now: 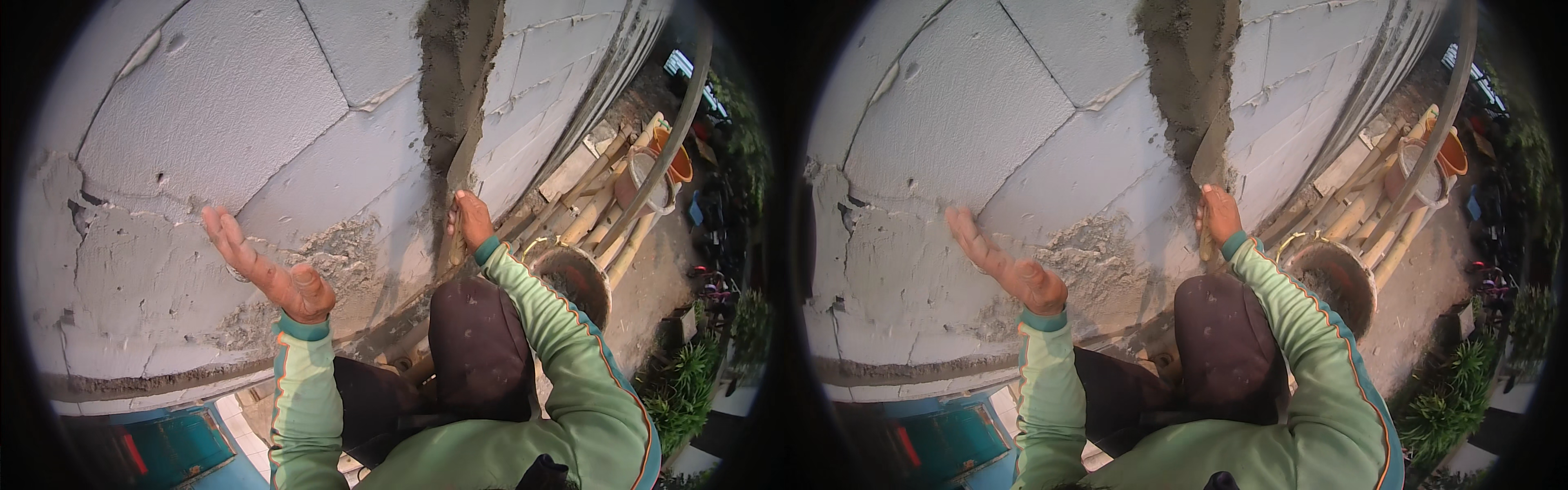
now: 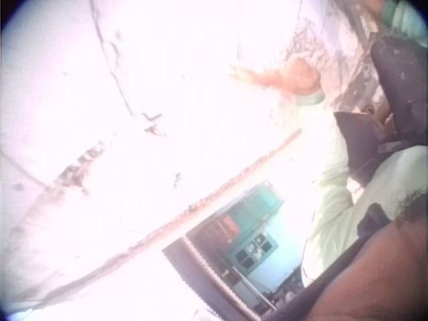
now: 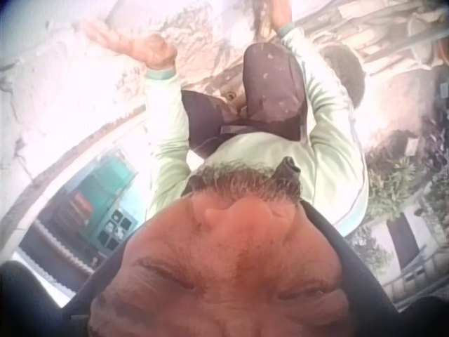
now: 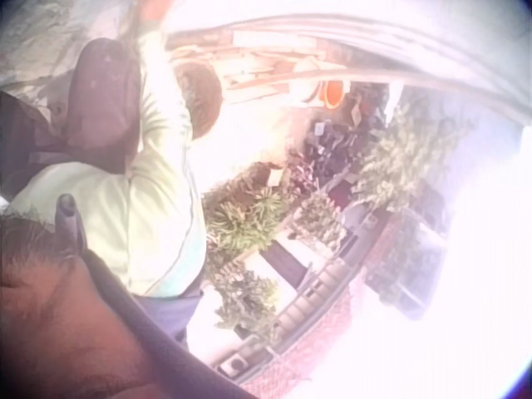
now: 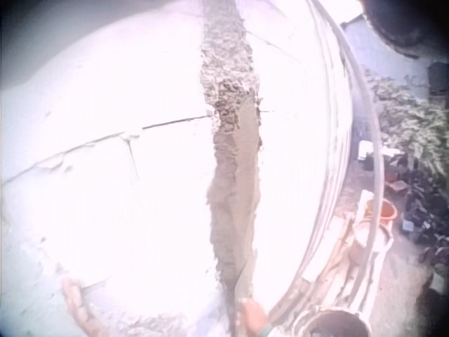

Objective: The person scoops cement from a bucket using a trowel and applies it to the vertical joints of a concrete block wall. They smooth the cement into the gaps between the blocks and occasionally use a wooden plank to check the alignment of the wall surface.

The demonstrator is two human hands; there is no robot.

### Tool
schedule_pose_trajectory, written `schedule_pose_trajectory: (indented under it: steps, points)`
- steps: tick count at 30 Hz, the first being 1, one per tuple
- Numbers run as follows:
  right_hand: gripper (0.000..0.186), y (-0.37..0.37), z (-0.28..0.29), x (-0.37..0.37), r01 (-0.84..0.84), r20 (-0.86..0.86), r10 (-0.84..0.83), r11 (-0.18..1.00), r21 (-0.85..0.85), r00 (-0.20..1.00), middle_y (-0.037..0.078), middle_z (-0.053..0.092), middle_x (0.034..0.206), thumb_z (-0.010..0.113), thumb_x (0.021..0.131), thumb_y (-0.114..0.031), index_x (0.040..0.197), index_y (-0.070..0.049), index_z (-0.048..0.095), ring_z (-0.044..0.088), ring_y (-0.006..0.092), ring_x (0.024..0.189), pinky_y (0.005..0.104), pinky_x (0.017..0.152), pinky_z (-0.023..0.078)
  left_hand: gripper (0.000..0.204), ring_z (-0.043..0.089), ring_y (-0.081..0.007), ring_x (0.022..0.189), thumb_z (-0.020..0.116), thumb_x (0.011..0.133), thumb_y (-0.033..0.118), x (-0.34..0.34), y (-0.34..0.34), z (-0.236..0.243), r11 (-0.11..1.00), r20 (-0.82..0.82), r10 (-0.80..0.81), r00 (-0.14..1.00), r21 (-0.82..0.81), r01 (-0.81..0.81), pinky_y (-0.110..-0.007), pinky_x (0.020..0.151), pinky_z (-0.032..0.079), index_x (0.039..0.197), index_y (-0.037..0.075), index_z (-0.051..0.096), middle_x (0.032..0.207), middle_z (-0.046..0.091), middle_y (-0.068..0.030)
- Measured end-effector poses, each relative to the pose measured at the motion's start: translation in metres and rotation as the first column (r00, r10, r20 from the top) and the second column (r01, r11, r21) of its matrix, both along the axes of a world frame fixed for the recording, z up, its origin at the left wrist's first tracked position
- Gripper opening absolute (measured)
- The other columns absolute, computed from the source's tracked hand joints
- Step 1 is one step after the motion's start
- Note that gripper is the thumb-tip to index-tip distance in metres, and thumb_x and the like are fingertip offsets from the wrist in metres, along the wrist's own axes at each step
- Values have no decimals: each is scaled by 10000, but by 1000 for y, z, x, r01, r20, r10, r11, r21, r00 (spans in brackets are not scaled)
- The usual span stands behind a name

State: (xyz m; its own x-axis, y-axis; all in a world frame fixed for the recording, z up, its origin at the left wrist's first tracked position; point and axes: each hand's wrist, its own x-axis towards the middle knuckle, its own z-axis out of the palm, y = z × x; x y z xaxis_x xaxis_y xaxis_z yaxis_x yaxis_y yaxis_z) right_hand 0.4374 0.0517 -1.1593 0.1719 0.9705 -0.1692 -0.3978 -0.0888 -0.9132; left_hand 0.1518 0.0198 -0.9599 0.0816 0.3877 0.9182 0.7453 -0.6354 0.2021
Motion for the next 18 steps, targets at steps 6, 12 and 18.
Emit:
schedule_pose_trajectory:
  steps: [6,12,18]
  points:
    - [355,10,72,-1,48,-293,-21,995,84,956,34,511,675,548,1030,-417,865,-113,469,512,160,521,304,484,471,903,174,-408,1531,284,1010,675,1,2,-5,1000,-32,-13,999,15,13,-550,1246,142,1560,-40,231,1613,221,-276]
    - [371,45,144,-3,69,161,-125,948,312,979,39,501,688,549,1044,-415,883,-90,471,528,159,545,303,512,472,965,236,-453,1500,424,957,733,21,-1,-19,966,56,-258,965,-17,259,-582,1194,256,1573,10,257,1607,209,-296]
    - [383,-15,4,17,223,323,-239,971,85,916,8,475,663,527,1057,-409,897,-63,496,502,118,537,291,486,439,990,282,-423,1490,388,942,765,16,-2,-17,968,34,-249,968,-2,249,-555,1197,290,1582,25,233,1617,192,-278]
